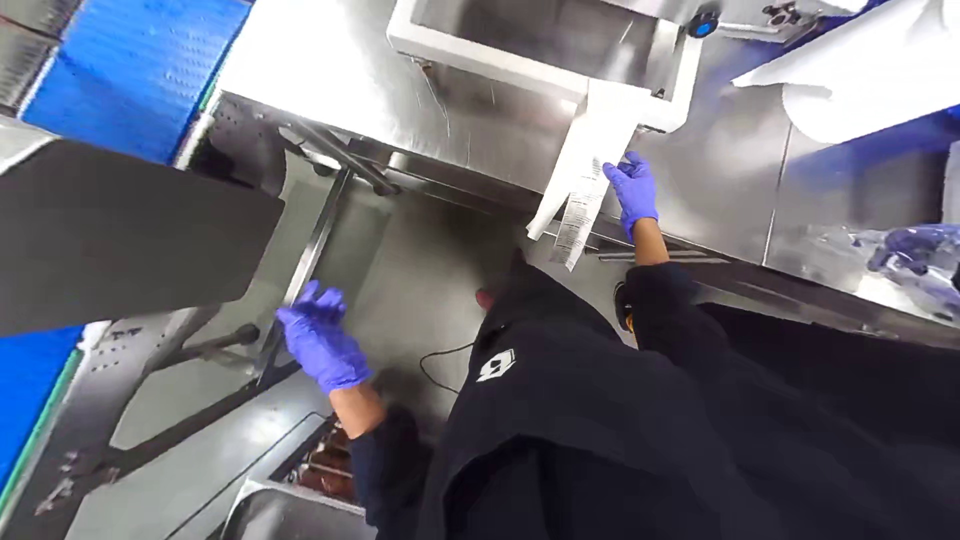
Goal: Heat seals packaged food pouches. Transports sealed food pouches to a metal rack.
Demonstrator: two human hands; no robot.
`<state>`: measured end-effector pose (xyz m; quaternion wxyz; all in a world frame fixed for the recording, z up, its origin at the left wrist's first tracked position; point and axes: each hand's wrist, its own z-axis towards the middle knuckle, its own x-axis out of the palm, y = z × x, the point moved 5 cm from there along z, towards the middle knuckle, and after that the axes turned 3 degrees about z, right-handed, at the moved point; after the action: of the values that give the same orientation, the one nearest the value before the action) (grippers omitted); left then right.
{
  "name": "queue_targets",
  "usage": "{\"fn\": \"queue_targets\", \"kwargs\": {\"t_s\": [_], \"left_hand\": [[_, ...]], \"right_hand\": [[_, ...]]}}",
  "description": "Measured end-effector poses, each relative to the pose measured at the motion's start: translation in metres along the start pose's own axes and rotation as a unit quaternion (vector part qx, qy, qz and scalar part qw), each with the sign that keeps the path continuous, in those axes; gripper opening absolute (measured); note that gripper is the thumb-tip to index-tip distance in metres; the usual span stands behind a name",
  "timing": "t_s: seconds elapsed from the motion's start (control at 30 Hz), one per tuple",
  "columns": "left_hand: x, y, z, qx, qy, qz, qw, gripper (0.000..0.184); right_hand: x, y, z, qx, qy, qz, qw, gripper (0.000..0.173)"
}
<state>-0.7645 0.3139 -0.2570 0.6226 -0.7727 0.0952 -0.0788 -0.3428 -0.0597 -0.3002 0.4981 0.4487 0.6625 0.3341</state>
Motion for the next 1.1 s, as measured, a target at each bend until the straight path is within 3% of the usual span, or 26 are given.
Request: {"fn": "queue_targets", "kwargs": {"t_s": [0.13, 0.23, 0.37, 0.5, 0.63, 0.7, 0.83, 1.0, 1.1], "left_hand": [[0.09, -0.006, 0.028, 0.036, 0.158, 0.058, 0.985, 0.057], [0.175, -0.015, 0.029, 0.085, 0.318, 0.108, 0.938, 0.051], [0.28, -0.012, 0.035, 0.074, 0.486, 0.185, 0.851, 0.049], [0.359, -0.02, 0.046, 0.041, 0.563, 0.277, 0.777, 0.056], [0.425, 0.011, 0.063, 0.043, 0.575, 0.256, 0.776, 0.038], [0.441, 0.015, 0.066, 0.03, 0.595, 0.238, 0.767, 0.03], [0.44, 0.006, 0.059, -0.031, 0.618, 0.291, 0.73, 0.043], [0.463, -0.001, 0.057, 0.053, 0.621, 0.329, 0.709, 0.029], [0.462, 0.008, 0.054, 0.071, 0.664, 0.309, 0.677, 0.025]], "right_hand": [[0.03, 0.021, 0.003, -0.067, -0.021, 0.005, 0.998, 0.037], [0.06, 0.039, -0.028, -0.063, 0.028, -0.032, 0.997, 0.037], [0.091, 0.046, -0.024, -0.061, 0.01, -0.041, 0.997, 0.042], [0.113, 0.043, -0.011, -0.047, -0.016, 0.021, 0.999, 0.039], [0.118, 0.04, -0.018, -0.006, -0.068, 0.046, 0.997, 0.037], [0.117, 0.04, -0.013, -0.005, -0.109, 0.045, 0.993, 0.036], [0.118, 0.042, -0.012, -0.031, -0.155, 0.01, 0.987, 0.033], [0.115, 0.04, -0.008, -0.033, -0.191, 0.001, 0.981, 0.031], [0.104, 0.041, -0.01, -0.013, -0.226, 0.002, 0.974, 0.042]]}}
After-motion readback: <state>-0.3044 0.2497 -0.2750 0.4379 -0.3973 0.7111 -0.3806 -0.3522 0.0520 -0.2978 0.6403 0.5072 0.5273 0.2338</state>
